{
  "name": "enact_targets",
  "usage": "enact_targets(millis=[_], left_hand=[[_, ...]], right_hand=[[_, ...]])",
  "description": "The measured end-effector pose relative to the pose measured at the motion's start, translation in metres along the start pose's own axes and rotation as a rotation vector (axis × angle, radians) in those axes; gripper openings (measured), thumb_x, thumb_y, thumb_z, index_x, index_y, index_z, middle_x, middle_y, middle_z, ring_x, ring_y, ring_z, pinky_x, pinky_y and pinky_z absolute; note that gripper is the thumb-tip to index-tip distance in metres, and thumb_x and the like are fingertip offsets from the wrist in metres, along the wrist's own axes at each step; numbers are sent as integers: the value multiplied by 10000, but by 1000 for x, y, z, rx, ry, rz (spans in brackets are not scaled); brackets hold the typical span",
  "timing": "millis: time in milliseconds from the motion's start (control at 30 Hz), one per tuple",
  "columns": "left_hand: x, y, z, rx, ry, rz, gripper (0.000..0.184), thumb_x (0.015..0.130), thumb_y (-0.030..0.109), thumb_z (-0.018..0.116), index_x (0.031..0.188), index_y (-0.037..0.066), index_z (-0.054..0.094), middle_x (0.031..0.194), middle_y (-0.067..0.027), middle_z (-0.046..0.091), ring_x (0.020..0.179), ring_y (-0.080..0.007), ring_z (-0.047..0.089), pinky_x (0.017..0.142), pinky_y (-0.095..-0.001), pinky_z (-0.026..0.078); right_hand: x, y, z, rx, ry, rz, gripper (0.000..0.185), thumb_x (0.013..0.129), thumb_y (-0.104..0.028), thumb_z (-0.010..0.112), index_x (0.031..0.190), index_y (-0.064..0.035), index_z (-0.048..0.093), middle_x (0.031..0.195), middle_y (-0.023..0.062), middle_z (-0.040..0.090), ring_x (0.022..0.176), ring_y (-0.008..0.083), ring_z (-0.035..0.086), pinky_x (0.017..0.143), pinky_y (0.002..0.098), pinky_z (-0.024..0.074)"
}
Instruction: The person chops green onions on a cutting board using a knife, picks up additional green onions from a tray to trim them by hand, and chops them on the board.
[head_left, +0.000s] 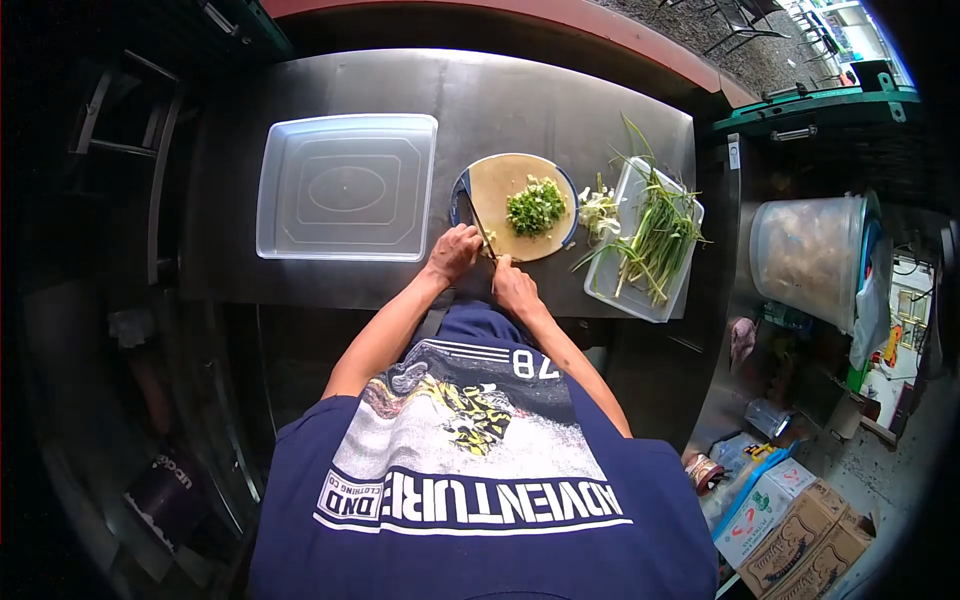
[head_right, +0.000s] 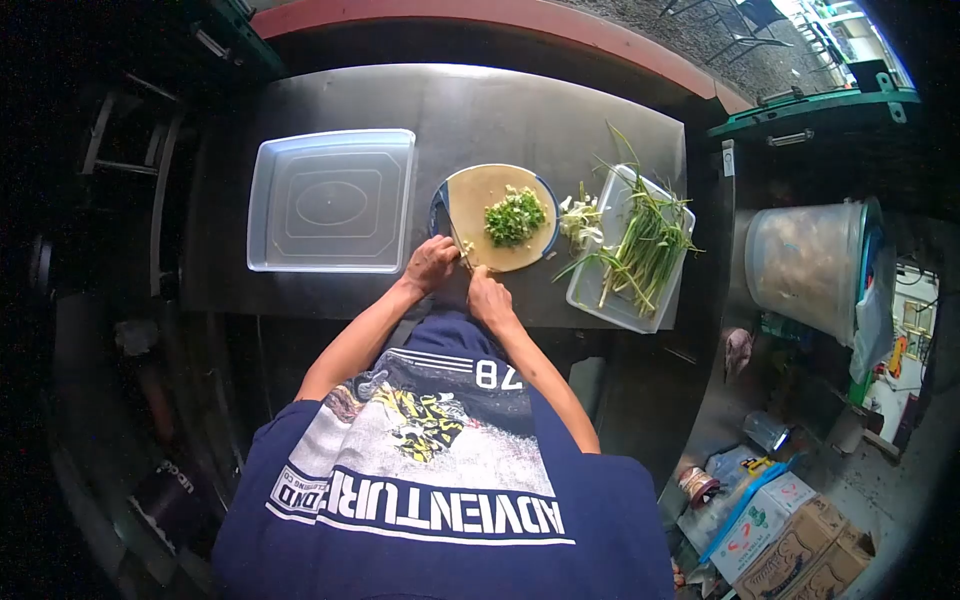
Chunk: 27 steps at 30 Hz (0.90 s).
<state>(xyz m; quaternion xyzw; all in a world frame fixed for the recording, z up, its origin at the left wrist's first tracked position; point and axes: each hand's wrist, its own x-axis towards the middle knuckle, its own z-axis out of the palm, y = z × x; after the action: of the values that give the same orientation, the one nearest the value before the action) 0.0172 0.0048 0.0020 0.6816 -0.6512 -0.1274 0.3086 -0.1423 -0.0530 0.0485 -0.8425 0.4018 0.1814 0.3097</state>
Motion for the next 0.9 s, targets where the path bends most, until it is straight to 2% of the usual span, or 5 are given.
enact_targets(millis=[333,533,600,667,900], left_hand=[[0,3,-1,18,-36,-43,33,723,84,602,718,60,623,784,-75,581,802,-252,572,747,-362,471],[1,2,-1,39,-35,-85,49,723,94,607,736,60,639,786,-75,593,806,-252,574,767,-370,465],[0,2,1,34,-3,-73,45,713,92,612,736,64,638,771,-77,583,792,-258,572,759,-374,464],[-1,0,4,32,23,-63,45,703,91,618,736,67,637,756,-79,574,778,-263,571,752,-377,462],[0,1,3,21,21,-53,55,695,84,623,743,68,643,757,-75,580,779,-260,571,763,-374,455]], right_hand=[[18,-10,6,-41,114,-25,249,823,-48,499,1023,56,394,838,314,635,829,452,642,724,513,524],[14,-2,4,-33,47,-22,259,812,-48,509,1022,53,397,841,315,635,852,460,636,741,522,516],[4,2,5,6,27,-33,195,848,-86,418,978,52,374,836,343,611,832,493,609,727,558,485],[-1,1,6,29,20,-24,194,850,-84,405,976,59,373,827,347,609,823,499,608,726,567,481],[1,-4,13,8,60,-3,256,843,-82,469,1025,78,386,817,318,633,827,468,633,736,537,511]])
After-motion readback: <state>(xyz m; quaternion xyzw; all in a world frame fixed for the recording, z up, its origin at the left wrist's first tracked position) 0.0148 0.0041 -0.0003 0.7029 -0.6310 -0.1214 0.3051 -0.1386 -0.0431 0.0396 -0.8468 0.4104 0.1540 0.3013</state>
